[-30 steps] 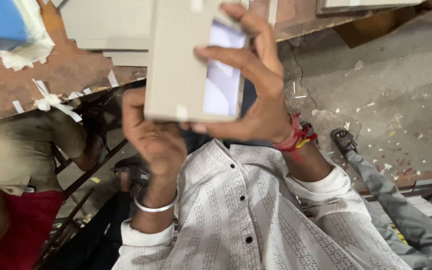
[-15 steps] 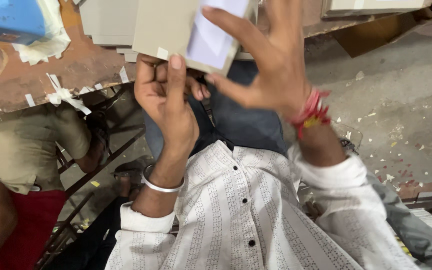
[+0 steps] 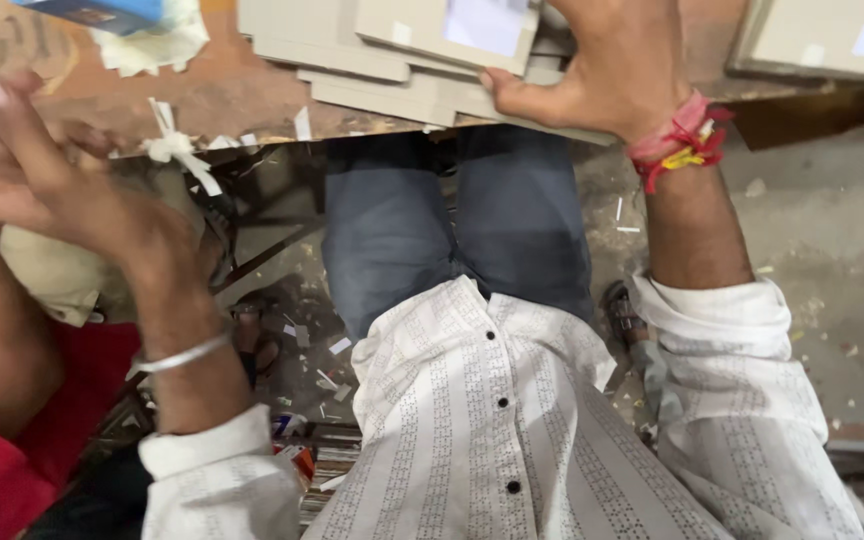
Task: The person assembles small cardboard frames by applying adhesive tape to the edges of cutouts and pressing them together. They handle multiple frames one at a time, aligning pieces and securing them with tape before stacking the finished units on the table.
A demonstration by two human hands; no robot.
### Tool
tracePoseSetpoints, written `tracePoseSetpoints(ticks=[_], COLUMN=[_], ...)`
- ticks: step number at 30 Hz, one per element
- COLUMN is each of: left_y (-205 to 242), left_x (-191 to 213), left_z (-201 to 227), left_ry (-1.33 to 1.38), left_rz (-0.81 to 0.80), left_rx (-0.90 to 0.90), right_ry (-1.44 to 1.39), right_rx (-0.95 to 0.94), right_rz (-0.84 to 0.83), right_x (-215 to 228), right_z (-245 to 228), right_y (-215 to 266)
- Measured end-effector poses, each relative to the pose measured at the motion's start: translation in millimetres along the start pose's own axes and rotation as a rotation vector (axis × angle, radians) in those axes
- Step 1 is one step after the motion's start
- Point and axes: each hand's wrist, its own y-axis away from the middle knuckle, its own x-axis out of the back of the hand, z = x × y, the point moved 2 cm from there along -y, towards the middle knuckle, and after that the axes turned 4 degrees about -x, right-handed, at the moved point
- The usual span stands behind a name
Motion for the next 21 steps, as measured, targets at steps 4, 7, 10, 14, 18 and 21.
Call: tracePoseSetpoints(ticks=[4, 7, 10, 14, 18, 21], left_y=[-40, -61, -66, -55, -19, -8], left_x=[7, -4, -13, -12, -22, -12], left_z=[-31, -54, -66, -56, -46, -38], left_ry=[-0.038, -0.124, -0.081, -0.099, -0.075, -0.122], left_rz=[-0.026, -0.208, -0.293, -0.199, -0.233, -0.191], left_rx=[0.163, 0.129, 0.163, 0.082, -0.088, -0.093], right_ry=[0.013, -0.007, -0.012, -0.010, -0.010, -0.029], right_rx=[0.025, 0.029, -0.008, -0.088, 0.032, 0.024], right_rz=[0.004, -0.003, -0.019, -0.069, 0.045, 0.018], right_x=[9, 8, 6, 5, 16, 13], right_z=[-3, -3, -1, -4, -12, -11], right_y=[-4, -4, -3, -5, -10, -10])
